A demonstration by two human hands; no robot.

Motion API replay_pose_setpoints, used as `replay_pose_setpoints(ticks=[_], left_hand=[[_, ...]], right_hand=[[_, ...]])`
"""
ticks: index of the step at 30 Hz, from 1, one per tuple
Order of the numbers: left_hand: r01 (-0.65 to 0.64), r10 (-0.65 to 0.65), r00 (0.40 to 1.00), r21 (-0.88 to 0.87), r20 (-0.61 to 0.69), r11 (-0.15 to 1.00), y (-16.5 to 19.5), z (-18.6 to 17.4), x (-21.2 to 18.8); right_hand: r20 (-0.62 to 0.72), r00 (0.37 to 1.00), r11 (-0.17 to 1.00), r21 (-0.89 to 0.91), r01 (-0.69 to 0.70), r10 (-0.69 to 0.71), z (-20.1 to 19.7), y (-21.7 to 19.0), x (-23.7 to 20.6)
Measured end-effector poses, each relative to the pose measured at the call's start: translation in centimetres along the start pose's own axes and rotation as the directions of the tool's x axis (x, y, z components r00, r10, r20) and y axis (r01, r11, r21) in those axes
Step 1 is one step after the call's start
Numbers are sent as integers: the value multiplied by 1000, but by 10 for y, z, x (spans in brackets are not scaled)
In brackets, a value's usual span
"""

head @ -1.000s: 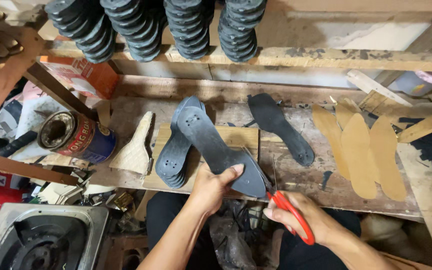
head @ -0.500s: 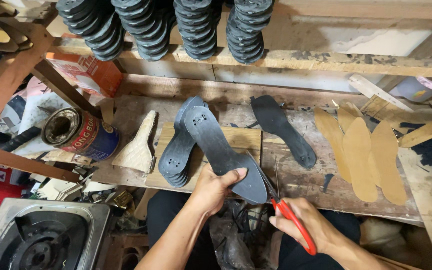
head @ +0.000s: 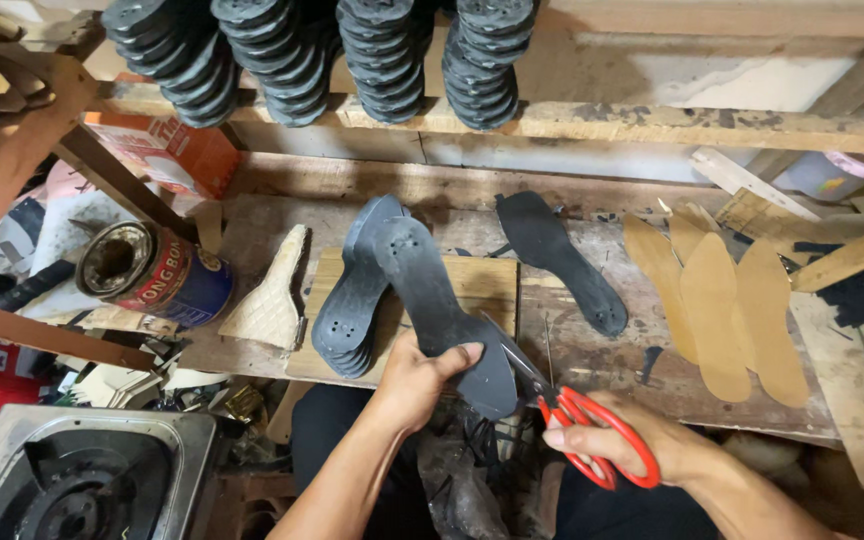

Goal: The person uses red-handled shears to trim the edges of black shoe insoles on a wooden workbench. They repeatedly pick up an insole, cut along its perimeter, and place it back on the bench. The person also handles cardboard templates and a stack of finished insoles.

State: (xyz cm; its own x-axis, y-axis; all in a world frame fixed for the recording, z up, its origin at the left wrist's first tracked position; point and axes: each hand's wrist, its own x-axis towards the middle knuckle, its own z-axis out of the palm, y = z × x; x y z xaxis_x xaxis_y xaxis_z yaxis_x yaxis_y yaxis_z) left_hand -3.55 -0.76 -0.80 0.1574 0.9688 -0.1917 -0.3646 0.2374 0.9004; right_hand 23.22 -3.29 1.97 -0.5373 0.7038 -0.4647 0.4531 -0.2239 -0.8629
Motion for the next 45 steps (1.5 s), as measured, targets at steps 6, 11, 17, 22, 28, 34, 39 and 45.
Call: replay_pose_setpoints(ticks=[6, 11, 17, 22, 28, 34, 39, 45], left_hand=[[53, -48, 998, -167, 32, 985, -9, 6, -3], [48, -38, 998, -184, 55, 982, -3, 3, -4], [64, -50, 996, -213, 71, 975, 2, 3, -4], [58, -46, 997, -211, 63, 976, 6, 3, -4], [73, -36, 985, -217, 171, 973, 3, 9, -11], [95, -86, 995, -221, 50, 971, -2, 8, -8], [0, 5, 999, -124, 40, 992, -3, 19, -10], [-223, 200, 972, -216, -123, 951, 45, -49, 2]], right_hand=[[-116, 991, 995, -78, 56, -64, 22, 0, 13], [-225, 966, 963, -260, 64, -125, 27, 1, 15], [-229, 957, 953, -284, 109, -177, 25, 4, 14], [-222, 968, 956, -288, 47, -114, 21, 10, 13], [-235, 924, 934, -271, 234, -300, 19, 16, 16], [-265, 958, 980, 131, 149, -110, 8, 7, 17], [-239, 961, 964, 185, 189, -143, 11, 1, 25], [-288, 953, 992, 49, 115, -96, -14, 4, 30]])
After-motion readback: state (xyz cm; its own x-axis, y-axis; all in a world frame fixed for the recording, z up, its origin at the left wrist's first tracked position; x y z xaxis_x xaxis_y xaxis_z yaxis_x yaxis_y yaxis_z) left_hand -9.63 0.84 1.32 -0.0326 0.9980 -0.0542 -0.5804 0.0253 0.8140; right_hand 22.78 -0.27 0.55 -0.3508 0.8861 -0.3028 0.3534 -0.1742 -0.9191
